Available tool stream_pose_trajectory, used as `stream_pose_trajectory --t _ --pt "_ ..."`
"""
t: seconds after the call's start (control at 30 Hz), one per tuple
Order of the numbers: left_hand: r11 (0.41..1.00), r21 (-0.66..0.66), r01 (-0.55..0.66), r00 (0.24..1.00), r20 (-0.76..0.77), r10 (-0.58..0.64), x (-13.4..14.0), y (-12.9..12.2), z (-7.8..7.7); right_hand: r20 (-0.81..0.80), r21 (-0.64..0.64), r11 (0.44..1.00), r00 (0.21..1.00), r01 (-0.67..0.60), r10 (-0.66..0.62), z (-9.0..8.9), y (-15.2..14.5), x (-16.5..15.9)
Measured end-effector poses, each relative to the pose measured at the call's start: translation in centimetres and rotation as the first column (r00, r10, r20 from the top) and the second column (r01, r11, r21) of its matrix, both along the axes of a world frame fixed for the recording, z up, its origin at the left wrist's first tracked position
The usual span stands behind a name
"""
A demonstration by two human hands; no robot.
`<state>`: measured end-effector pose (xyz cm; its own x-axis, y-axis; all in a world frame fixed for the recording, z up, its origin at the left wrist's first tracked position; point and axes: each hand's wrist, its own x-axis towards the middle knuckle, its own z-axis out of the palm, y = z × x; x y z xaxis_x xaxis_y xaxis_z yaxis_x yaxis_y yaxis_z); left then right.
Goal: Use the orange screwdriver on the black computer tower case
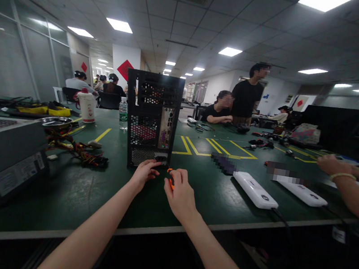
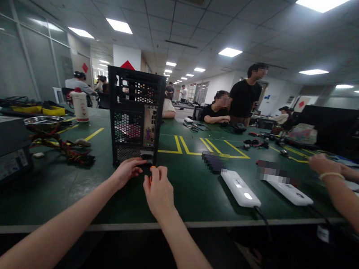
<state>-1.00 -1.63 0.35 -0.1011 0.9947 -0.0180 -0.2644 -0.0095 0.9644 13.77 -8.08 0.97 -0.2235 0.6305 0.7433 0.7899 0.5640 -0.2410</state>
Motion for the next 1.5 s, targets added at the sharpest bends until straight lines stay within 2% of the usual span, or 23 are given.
stream_pose_trajectory --t 0.23,0.53,0.83,1.13,1.37,1.5 --pt "0.999 -0.031 -0.017 1.0 0.014 0.018 0.01 0.17 -0.01 0.03 0.071 0.996 0.998 -0.05 0.048 -0.15 0.06 -0.21" --pt "1.0 -0.01 -0.006 1.0 0.01 0.006 -0.06 0.23 -0.15 0.127 0.077 0.99 0.984 0.12 -0.129 0.09 0.06 0.21" --pt "1.0 0.005 -0.001 1.0 0.009 0.0 -0.18 0.44 -0.49 0.125 0.037 0.999 0.992 0.0 -0.005 0.31 -0.34 -0.25" --pt "1.0 -0.003 -0.004 1.0 -0.005 0.004 -0.09 0.48 -0.31 0.141 0.055 0.993 0.984 0.103 -0.11 0.03 0.16 -0.07" --pt "1.0 -0.015 -0.006 1.0 -0.004 0.006 0.02 0.08 0.02 0.111 0.033 0.999 0.994 -0.007 0.004 0.4 -0.44 -0.2" --pt "1.0 -0.021 -0.007 1.0 -0.013 0.007 -0.01 0.14 -0.02 0.084 0.032 0.999 0.996 -0.015 0.012 0.1 -0.07 -0.15"
